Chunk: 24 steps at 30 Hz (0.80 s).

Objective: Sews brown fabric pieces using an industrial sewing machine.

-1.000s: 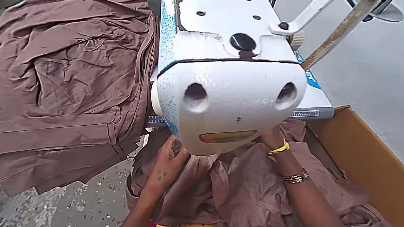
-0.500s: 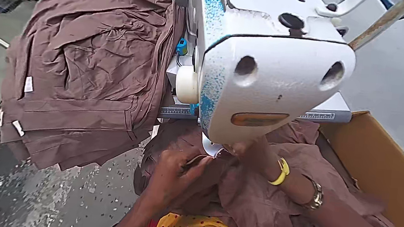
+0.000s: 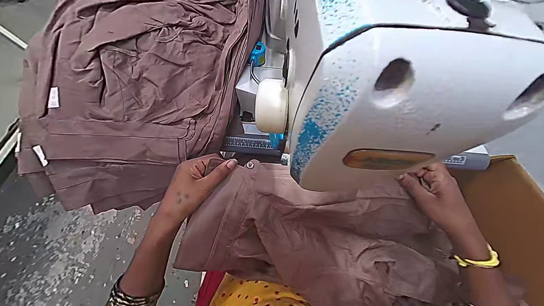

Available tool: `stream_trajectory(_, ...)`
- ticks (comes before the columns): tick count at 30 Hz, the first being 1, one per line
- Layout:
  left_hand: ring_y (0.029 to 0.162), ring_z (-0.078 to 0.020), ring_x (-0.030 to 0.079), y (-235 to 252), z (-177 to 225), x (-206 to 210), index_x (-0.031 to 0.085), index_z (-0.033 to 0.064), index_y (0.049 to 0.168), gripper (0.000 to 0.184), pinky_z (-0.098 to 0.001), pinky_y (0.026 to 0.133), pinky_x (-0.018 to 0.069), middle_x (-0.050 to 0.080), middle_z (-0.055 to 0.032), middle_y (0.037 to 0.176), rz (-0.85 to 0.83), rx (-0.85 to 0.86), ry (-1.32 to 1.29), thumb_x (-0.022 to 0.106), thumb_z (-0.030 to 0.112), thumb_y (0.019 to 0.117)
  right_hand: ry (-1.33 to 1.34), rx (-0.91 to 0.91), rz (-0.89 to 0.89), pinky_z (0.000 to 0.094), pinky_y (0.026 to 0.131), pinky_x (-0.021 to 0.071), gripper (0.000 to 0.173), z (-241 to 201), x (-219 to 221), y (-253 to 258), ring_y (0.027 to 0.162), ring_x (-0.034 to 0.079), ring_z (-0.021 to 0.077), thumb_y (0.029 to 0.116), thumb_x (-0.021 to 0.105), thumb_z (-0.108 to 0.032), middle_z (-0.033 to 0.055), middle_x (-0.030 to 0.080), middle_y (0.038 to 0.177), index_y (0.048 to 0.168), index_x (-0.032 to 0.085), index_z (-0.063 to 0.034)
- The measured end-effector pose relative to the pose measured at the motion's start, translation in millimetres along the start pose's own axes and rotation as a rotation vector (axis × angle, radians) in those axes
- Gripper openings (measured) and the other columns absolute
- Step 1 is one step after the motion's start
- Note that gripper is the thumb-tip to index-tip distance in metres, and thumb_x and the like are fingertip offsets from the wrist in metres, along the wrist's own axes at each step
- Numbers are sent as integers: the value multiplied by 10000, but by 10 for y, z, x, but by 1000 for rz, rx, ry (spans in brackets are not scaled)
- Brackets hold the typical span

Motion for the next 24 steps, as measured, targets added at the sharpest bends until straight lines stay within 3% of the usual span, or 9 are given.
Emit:
stream_trajectory(3,532,67,521,24,3,37,670,203,776,263,-149,513,439,583,154,620,-3,30,78,655,389,961,-107,-13,-7,173,632,423,321,24,1,-34,643,476,-50,983,602,-398,-90,514,736,996,530,-86)
stream_trajectory(5,539,39,504,-4,23,51,662,190,777,349,-190,518,423,555,136,620,33,117,293,605,477,968,-268,-9,-16,383,628,463,356,-6,45,-9,644,548,152,981,601,-362,50,566,718,1017,592,-8)
stream_trajectory(6,567,-55,527,-34,95,84,679,145,796,414,-299,542,421,566,64,637,73,201,465,566,501,974,-329,6,-36,544,681,502,354,-36,83,30,710,632,314,984,627,-299,166,635,772,1067,629,45)
stream_trajectory(8,846,-348,703,-112,307,276,738,52,970,348,-568,701,539,717,-143,896,88,412,683,588,366,986,-443,28,-19,666,831,510,294,-154,153,133,929,689,460,1000,639,-203,257,704,967,1140,685,51)
stream_trajectory(9,1078,-413,676,-137,381,410,725,52,1120,310,-617,876,530,711,-182,1125,45,487,712,587,297,990,-492,-16,49,655,865,516,248,-271,186,182,997,688,466,995,637,-162,262,710,1030,1113,715,42)
stream_trajectory(12,1388,-366,504,-170,465,779,600,20,1380,502,-576,1159,356,580,-174,1442,-127,522,586,409,366,1071,-583,-168,198,602,801,529,216,-544,373,370,985,669,457,980,637,-149,257,692,1052,1080,758,-1)
stream_trajectory(17,1202,-243,628,-90,449,963,558,-14,1387,592,-461,1039,480,663,-164,1261,-183,248,323,335,440,1079,-626,-174,92,596,822,496,250,-574,711,624,1050,626,477,970,648,-77,279,651,1111,1192,713,20)
stream_trajectory(20,1177,-244,631,-65,391,1017,508,-26,1418,533,-473,1030,476,671,-167,1198,-189,147,278,384,364,1077,-636,-203,113,569,783,511,224,-561,757,626,987,642,463,939,594,42,269,654,1053,1119,728,38)
stream_trajectory(24,1042,-194,647,-47,306,1018,475,4,1452,564,-436,935,510,672,-128,1082,-166,49,221,424,374,1029,-492,-139,149,555,874,538,235,-454,626,648,1058,660,436,1017,593,-180,250,678,1089,1049,725,12)
Point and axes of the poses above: each hand's wrist, its own y-axis towards the middle knuckle, its own x-axis out of the palm, z = x × y, the point moved 9 cm from there along y, towards the middle knuckle
